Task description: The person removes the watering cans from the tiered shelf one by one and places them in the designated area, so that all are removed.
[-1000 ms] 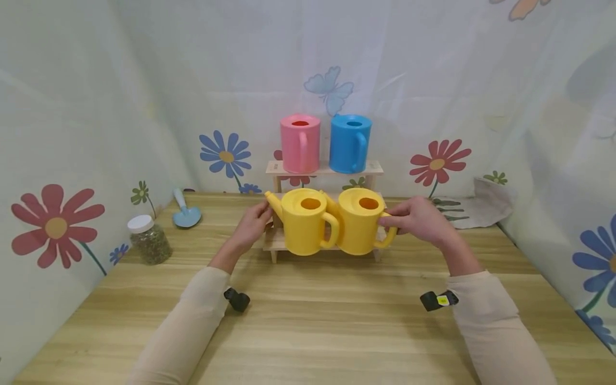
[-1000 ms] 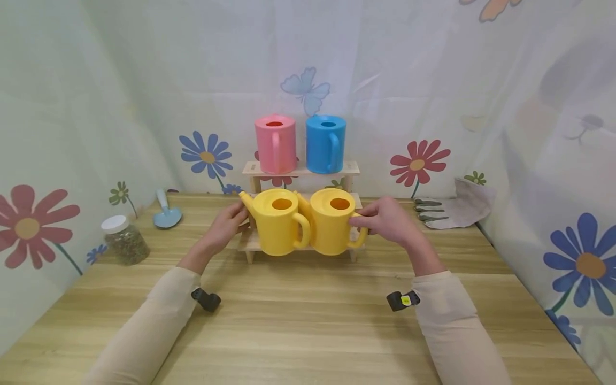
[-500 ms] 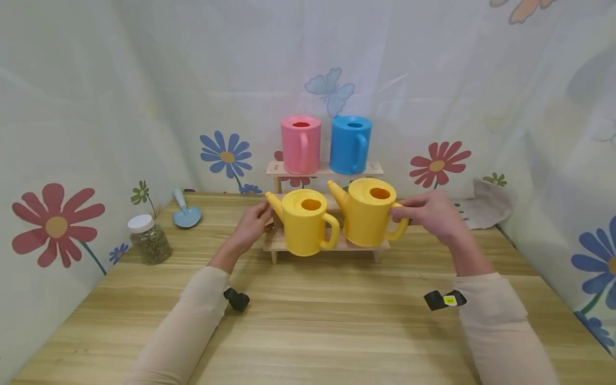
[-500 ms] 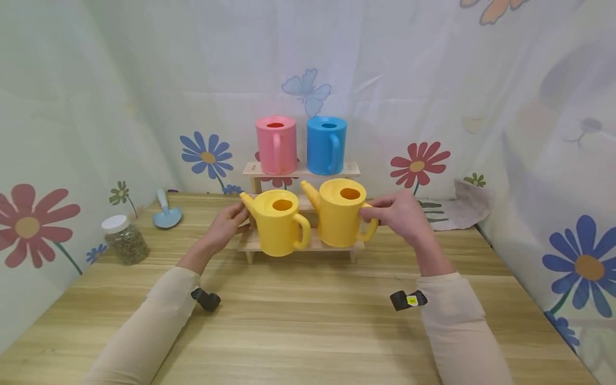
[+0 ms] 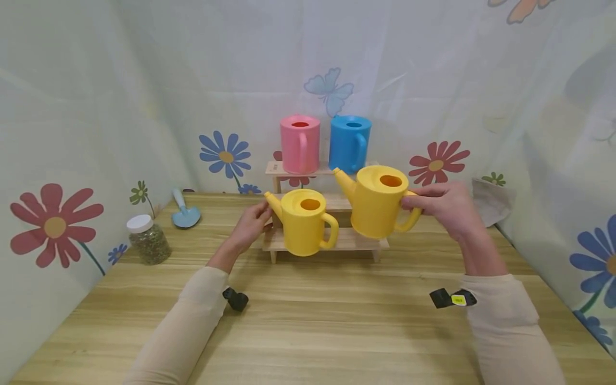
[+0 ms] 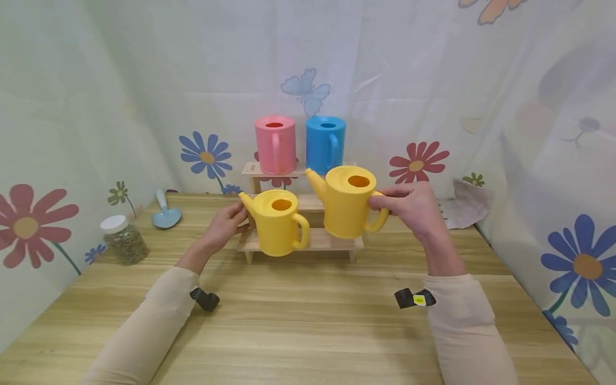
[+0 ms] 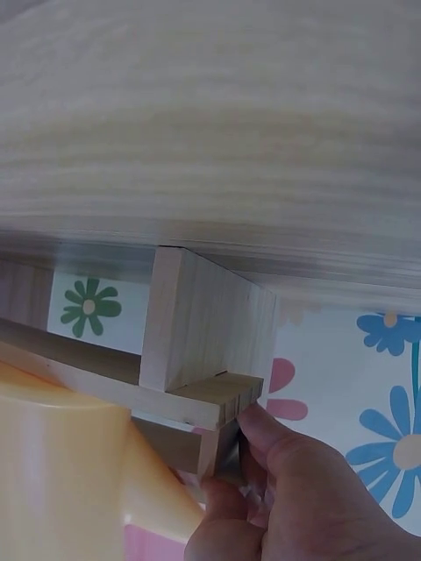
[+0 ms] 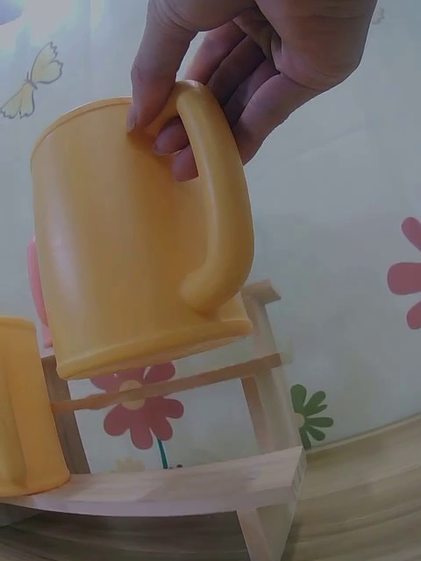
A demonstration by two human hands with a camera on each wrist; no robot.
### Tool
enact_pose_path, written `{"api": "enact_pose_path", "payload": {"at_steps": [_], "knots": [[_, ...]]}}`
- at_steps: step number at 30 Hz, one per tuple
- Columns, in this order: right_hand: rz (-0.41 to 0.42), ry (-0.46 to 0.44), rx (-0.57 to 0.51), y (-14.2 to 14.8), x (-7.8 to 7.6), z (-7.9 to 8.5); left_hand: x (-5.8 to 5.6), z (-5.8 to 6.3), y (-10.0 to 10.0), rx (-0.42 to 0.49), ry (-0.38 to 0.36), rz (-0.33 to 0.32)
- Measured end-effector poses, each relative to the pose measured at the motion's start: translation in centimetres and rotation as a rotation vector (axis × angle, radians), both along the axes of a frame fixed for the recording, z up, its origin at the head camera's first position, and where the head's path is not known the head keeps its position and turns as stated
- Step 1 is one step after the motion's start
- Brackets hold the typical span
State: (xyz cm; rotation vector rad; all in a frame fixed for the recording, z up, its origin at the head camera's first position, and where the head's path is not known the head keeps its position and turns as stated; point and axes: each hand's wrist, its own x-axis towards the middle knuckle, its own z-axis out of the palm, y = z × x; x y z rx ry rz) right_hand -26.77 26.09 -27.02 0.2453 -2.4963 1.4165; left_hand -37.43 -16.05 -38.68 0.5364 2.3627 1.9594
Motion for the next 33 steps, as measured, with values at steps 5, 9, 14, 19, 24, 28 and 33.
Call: {"api": "enact_pose_path", "payload": {"at_steps": [5, 9, 14, 19, 24, 28, 33], "knots": [[-0.023, 0.036, -0.093, 1.3, 0.5, 0.6, -0.1, -0.1, 0.1, 0.007, 0.004, -0.006], [-0.036, 0.050, -0.162, 3.0, 0.8, 0.9, -0.3, -0.2, 0.0, 0.008, 0.008, -0.009], [-0.065, 0.024, -0.177, 5.3, 1.1, 1.2, -0.3, -0.3, -0.1, 0.004, 0.010, -0.012], [-0.093, -0.003, -0.207, 6.4, 0.9, 1.0, -0.2, -0.3, -0.2, 0.004, 0.003, -0.013], [-0.145, -0.038, -0.238, 6.2, 0.1, 0.4, 0.0, -0.2, -0.2, -0.003, -0.001, -0.002], [-0.218, -0.058, -0.232, 6.3, -0.5, -0.1, 0.0, -0.2, -0.3, -0.014, 0.002, 0.005], [-0.310, -0.098, -0.157, 6.3, -1.3, -1.0, 0.0, -0.1, -0.2, -0.016, 0.006, 0.005]]}}
